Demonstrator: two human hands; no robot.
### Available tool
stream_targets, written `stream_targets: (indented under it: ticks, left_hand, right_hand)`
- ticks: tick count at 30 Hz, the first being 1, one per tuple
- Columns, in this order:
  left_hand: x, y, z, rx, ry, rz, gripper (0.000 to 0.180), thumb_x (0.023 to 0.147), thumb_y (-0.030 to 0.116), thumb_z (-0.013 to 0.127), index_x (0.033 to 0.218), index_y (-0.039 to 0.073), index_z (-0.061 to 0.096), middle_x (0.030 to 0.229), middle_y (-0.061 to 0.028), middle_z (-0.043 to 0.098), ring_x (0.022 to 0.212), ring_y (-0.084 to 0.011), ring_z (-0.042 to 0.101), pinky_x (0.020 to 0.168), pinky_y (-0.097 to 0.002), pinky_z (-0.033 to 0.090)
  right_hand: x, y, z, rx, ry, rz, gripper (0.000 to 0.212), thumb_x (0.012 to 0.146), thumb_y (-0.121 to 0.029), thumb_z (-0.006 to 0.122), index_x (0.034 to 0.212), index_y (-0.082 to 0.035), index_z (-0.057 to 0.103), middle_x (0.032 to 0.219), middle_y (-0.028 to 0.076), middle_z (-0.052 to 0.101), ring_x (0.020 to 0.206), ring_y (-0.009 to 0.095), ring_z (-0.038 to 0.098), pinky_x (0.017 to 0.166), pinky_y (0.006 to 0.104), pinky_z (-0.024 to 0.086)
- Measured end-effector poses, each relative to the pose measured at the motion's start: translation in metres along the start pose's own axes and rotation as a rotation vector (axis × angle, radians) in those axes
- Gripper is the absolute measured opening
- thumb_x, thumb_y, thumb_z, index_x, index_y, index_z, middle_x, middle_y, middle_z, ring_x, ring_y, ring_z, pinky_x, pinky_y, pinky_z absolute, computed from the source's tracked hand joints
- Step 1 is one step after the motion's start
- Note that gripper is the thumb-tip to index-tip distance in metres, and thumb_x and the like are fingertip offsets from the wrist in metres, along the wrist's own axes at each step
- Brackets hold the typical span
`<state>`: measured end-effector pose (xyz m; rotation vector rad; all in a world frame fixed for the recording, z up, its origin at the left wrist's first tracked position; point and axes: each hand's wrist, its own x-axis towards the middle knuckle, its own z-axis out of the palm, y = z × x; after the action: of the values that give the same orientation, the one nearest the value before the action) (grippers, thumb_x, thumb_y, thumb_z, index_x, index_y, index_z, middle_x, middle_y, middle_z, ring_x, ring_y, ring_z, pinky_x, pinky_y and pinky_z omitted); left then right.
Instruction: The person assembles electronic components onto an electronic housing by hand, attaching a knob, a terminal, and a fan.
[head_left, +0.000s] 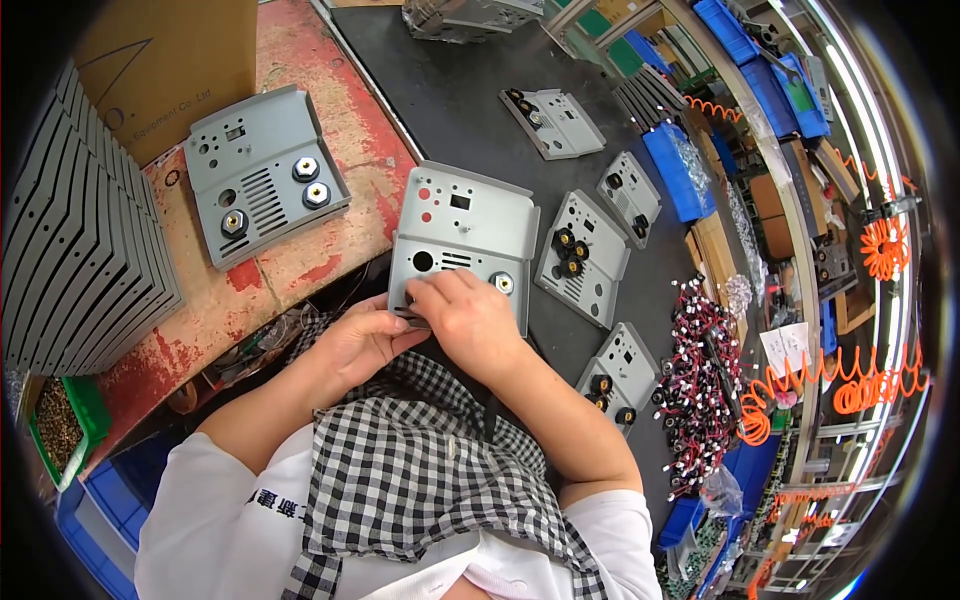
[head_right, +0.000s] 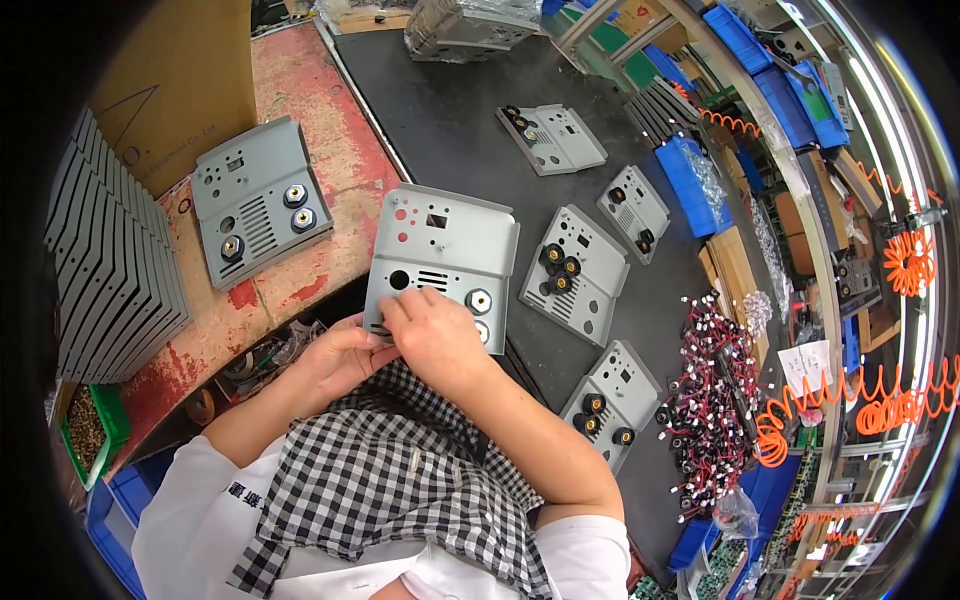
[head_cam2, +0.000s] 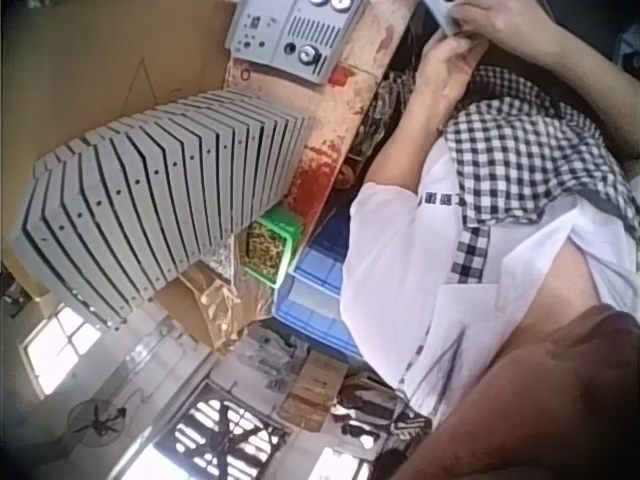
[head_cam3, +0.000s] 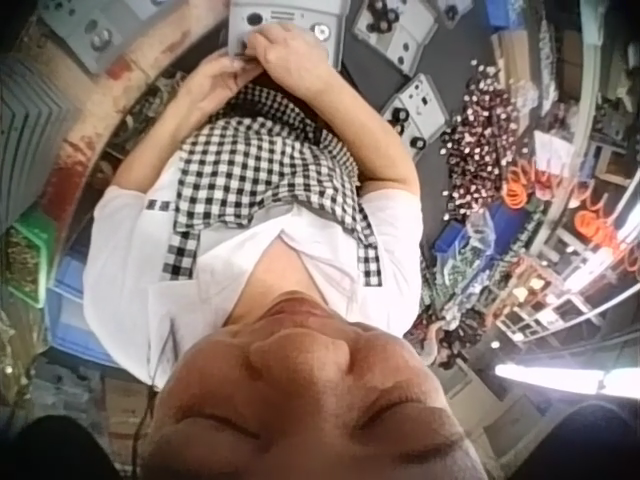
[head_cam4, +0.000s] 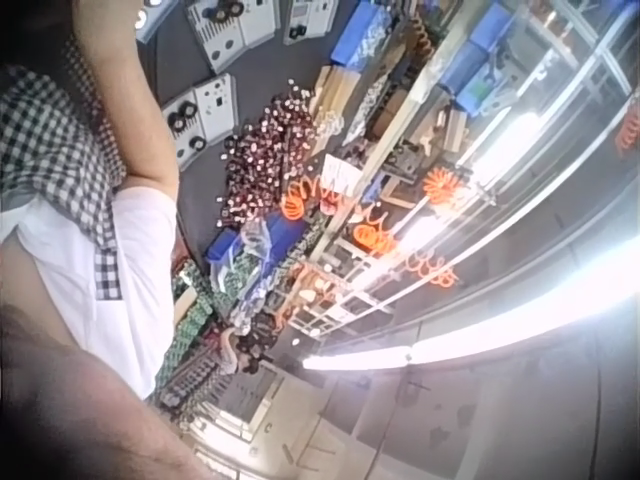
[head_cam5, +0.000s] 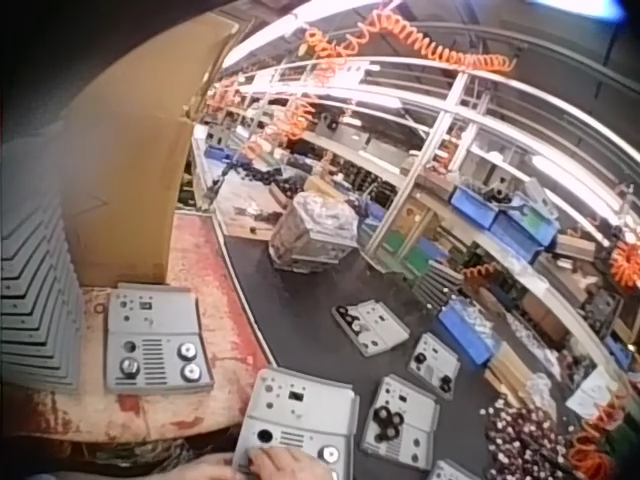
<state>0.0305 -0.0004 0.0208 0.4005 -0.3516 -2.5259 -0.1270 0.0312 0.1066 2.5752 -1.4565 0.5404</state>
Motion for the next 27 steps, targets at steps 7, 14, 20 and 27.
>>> stream_targets:
  ticks: [7,14,20,27]
  left_hand:
    - [0.001,0.003,0.005,0.043,-0.002,-0.013,0.040,0.078,-0.001,0.055,0.118,0.001,0.051,0.110,-0.0078,0.062,0.103,-0.0184,0.060,0.098,-0.0376,0.045]
    - [0.000,0.011,0.001,0.053,0.061,0.028,0.042,0.079,0.001,0.056,0.121,0.000,0.050,0.111,-0.0089,0.061,0.105,-0.0185,0.059,0.095,-0.0355,0.047]
    - [-0.005,0.019,0.004,0.063,-0.021,0.067,0.044,0.077,0.000,0.057,0.121,-0.001,0.049,0.112,-0.0093,0.060,0.106,-0.0198,0.059,0.096,-0.0356,0.047]
    - [-0.036,0.065,0.015,0.143,0.075,0.318,0.054,0.075,0.000,0.058,0.126,-0.002,0.041,0.116,-0.0138,0.057,0.107,-0.0243,0.059,0.093,-0.0383,0.050]
  right_hand:
    - [0.014,0.009,-0.008,-0.191,-0.010,0.431,0.016,0.075,-0.025,0.070,0.077,-0.010,0.065,0.080,0.006,0.062,0.068,0.025,0.062,0.055,0.0351,0.049]
    - [0.013,-0.015,-0.047,0.566,-0.370,0.707,0.022,0.088,-0.015,0.058,0.109,-0.009,0.064,0.104,0.012,0.065,0.084,0.027,0.066,0.067,0.0322,0.052]
    - [0.013,-0.012,-0.017,0.412,0.150,0.391,0.018,0.087,-0.022,0.060,0.097,-0.009,0.067,0.081,0.011,0.067,0.067,0.029,0.065,0.059,0.0361,0.052]
    - [0.008,0.005,-0.036,-0.043,0.152,0.198,0.038,0.058,-0.015,0.081,0.091,-0.008,0.065,0.110,0.014,0.055,0.093,0.033,0.054,0.079,0.0381,0.044]
